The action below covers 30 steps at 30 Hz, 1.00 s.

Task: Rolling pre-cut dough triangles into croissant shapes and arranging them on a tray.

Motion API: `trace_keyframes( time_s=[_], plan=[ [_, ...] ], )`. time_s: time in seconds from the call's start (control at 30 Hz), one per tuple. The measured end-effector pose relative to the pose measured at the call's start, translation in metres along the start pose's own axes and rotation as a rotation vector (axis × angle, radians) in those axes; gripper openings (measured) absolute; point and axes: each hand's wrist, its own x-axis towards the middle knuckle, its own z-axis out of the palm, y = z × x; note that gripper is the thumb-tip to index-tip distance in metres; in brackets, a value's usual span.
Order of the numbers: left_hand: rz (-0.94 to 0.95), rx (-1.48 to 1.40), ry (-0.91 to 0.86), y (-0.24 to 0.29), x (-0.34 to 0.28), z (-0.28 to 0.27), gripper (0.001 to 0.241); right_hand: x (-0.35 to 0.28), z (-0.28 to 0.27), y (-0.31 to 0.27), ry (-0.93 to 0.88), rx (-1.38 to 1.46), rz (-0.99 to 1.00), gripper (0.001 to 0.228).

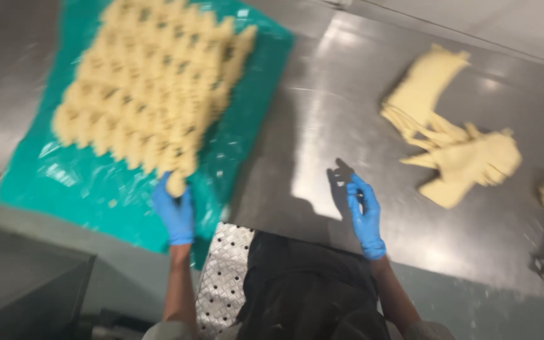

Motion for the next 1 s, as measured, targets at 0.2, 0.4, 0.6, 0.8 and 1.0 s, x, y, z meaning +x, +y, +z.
trace_keyframes(
  time_s=[0.2,0.4,0.6,0.8,1.0],
  plan=[
    [-0.014,-0.049,-0.012,-0.004,-0.003,0.015,0.050,-0.003,-0.093,0.040,0.200,-0.182,0.014,0.039],
    [-0.066,0.258,0.031,0.020,-0.013,0.015,0.079,0.062,-0.177,0.047,0.255,-1.113,-0.117,0.082],
    [-0.109,0.435,0.039,0.059,-0.017,0.008,0.120,0.091,-0.191,0.081,0.210,-1.344,-0.130,0.078],
    [0.042,0.311,0.203,0.110,-0.075,0.061,0.100,0.089,-0.209,0.080,0.222,-1.241,-0.441,0.035],
    [-0.019,-0.644,-0.506,0.217,-0.165,0.191,0.074,0.119,-0.259,0.035,0.377,-0.267,-0.013,0.018]
  ],
)
